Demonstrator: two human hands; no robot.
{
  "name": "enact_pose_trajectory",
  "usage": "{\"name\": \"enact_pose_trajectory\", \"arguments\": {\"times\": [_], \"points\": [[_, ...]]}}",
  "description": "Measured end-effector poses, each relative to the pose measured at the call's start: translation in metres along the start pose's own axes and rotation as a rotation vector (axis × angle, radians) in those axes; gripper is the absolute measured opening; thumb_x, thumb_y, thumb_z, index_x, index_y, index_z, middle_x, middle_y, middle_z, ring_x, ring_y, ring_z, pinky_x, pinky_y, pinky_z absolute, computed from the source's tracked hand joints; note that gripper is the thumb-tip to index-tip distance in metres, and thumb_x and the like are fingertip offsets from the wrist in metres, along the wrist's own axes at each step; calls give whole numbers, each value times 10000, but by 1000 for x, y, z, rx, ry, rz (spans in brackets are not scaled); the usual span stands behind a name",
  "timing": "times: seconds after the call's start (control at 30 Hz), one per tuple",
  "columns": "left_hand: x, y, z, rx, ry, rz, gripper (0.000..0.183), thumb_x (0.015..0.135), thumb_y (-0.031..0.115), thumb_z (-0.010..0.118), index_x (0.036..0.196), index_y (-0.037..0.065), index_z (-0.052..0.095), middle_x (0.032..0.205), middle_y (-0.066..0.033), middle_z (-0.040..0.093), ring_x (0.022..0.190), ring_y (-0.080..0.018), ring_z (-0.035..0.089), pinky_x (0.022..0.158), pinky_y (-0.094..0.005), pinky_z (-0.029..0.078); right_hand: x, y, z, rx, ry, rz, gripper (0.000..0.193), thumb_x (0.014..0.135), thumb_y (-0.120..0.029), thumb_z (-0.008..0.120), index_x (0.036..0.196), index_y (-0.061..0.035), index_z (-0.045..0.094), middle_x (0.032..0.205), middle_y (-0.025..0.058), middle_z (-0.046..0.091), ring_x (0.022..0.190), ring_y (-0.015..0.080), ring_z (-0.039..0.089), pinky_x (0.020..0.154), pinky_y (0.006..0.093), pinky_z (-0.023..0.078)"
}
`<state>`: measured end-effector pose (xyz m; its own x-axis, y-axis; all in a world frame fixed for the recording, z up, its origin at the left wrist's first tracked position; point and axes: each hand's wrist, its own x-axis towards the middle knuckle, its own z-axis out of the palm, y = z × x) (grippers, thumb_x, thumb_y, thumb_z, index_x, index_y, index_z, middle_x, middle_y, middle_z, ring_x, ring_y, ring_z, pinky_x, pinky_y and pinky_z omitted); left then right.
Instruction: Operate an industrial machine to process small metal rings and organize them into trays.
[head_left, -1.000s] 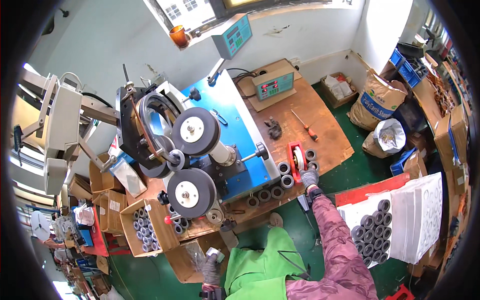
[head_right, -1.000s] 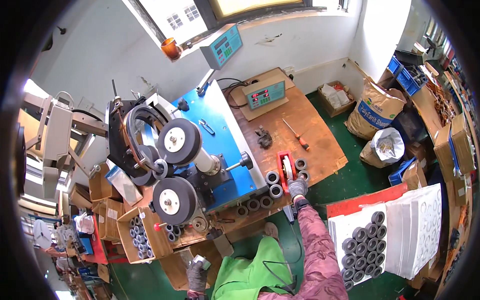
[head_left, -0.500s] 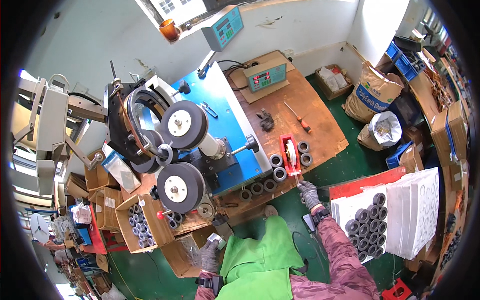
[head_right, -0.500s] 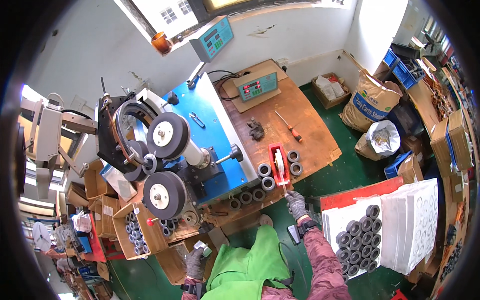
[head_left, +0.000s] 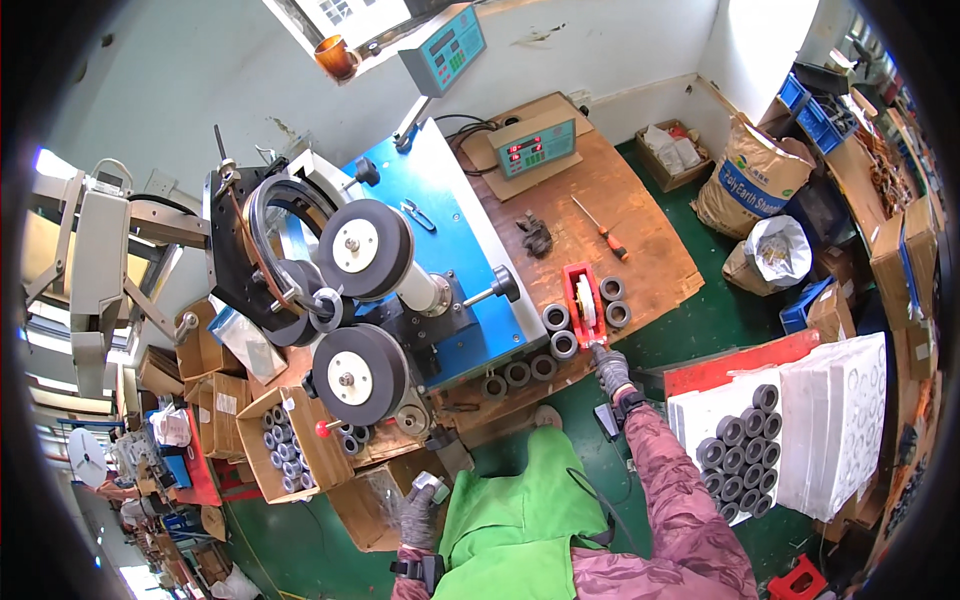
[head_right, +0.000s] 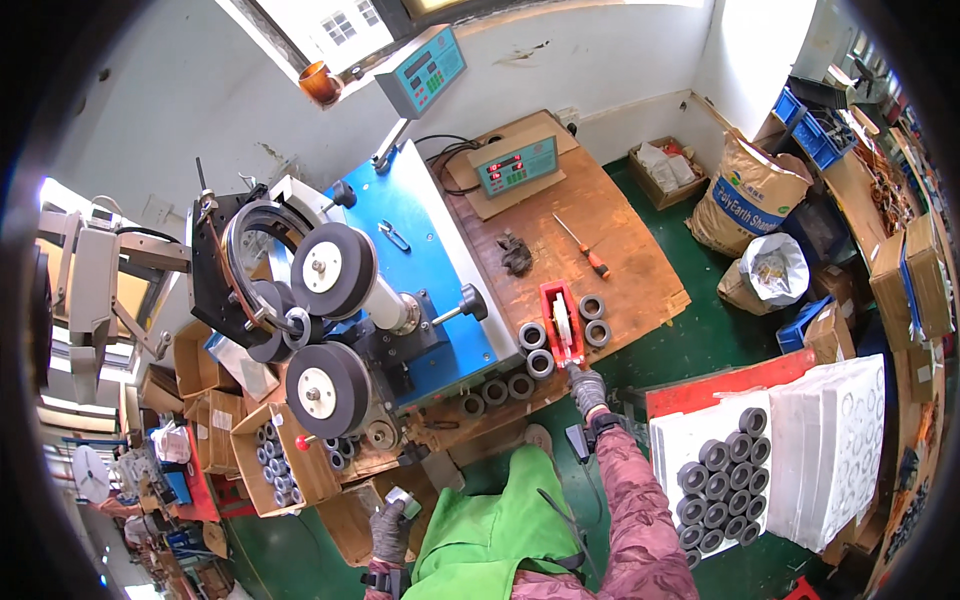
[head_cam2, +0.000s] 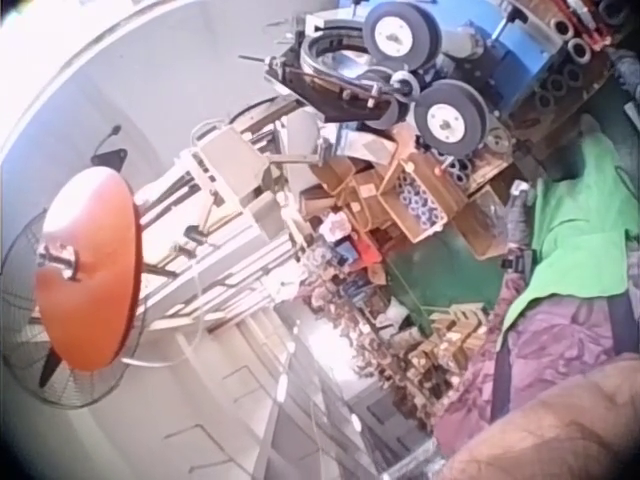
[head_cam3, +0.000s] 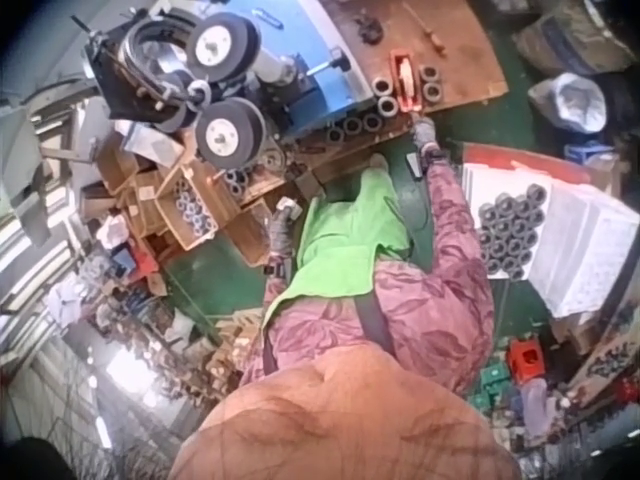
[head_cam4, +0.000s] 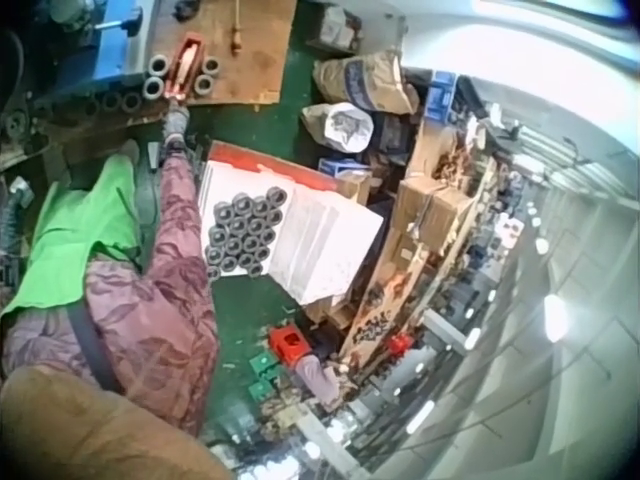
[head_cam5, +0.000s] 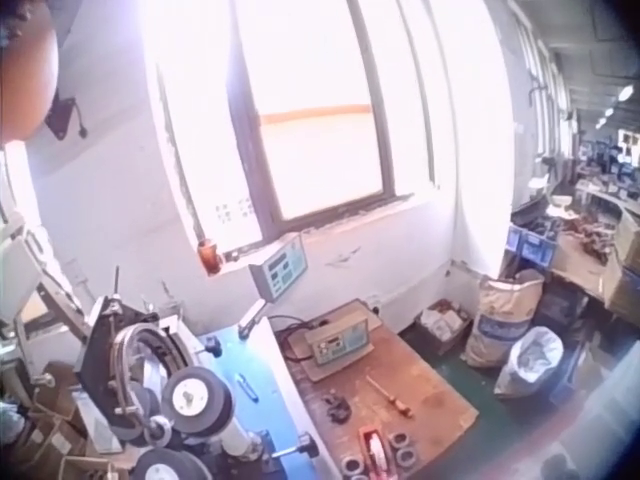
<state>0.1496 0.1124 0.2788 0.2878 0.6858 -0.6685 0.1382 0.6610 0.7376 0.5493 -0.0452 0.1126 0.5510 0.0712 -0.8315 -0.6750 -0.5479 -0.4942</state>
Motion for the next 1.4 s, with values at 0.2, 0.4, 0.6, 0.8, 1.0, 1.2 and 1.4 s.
{"name": "enact_pose_trajectory", "arguments": {"times": [0.2,0.4,0.6,0.8,1.0,1.2,1.4], "points": [[4,-5,-6,-5,26,21,349,776,167,629,1041,-48,554,1015,-139,596,917,-259,591,785,-415,516,-3,15,-12,87,-58,-32,390,837,-466,558,792,-83,615,462,30,458,335,121,397,327,279,306],[8,-11,-3,47,43,-19,330,784,153,619,1046,-39,558,994,-118,596,903,-243,596,765,-391,521,3,25,-5,144,-66,-164,213,887,-303,527,848,-109,607,477,-17,415,327,112,359,330,263,311],[-2,-2,15,67,19,-55,340,782,139,624,1065,-36,555,984,-105,598,892,-226,604,769,-367,523,17,27,8,841,-484,285,142,872,-260,557,857,-119,565,503,-42,344,358,94,338,333,254,275],[-18,4,17,6,-32,-75,346,795,128,610,1101,-21,549,1006,-91,601,911,-210,600,793,-342,512,44,57,-9,-59,40,-473,197,829,-278,596,773,-89,612,562,21,518,400,136,439,370,297,347],[-22,12,-9,419,-124,218,322,821,139,580,1097,-26,590,994,-62,631,895,-141,603,806,-261,482,-26,59,-9,-164,-123,-270,246,857,-324,569,738,-112,606,552,10,507,401,118,448,338,298,328],[-21,45,2,207,-274,55,299,808,170,629,1050,-7,628,970,-54,635,878,-130,590,763,-259,476,-237,-44,44,-519,-808,-953,281,840,-317,594,882,-43,640,643,37,559,566,103,532,540,269,445],[-36,63,-15,286,-455,245,365,810,190,650,1112,-7,598,973,-44,633,895,-106,565,799,-260,455,-338,-48,116,-934,-943,-1303,302,822,-395,579,816,-95,614,705,134,607,670,332,586,601,404,459]]}}
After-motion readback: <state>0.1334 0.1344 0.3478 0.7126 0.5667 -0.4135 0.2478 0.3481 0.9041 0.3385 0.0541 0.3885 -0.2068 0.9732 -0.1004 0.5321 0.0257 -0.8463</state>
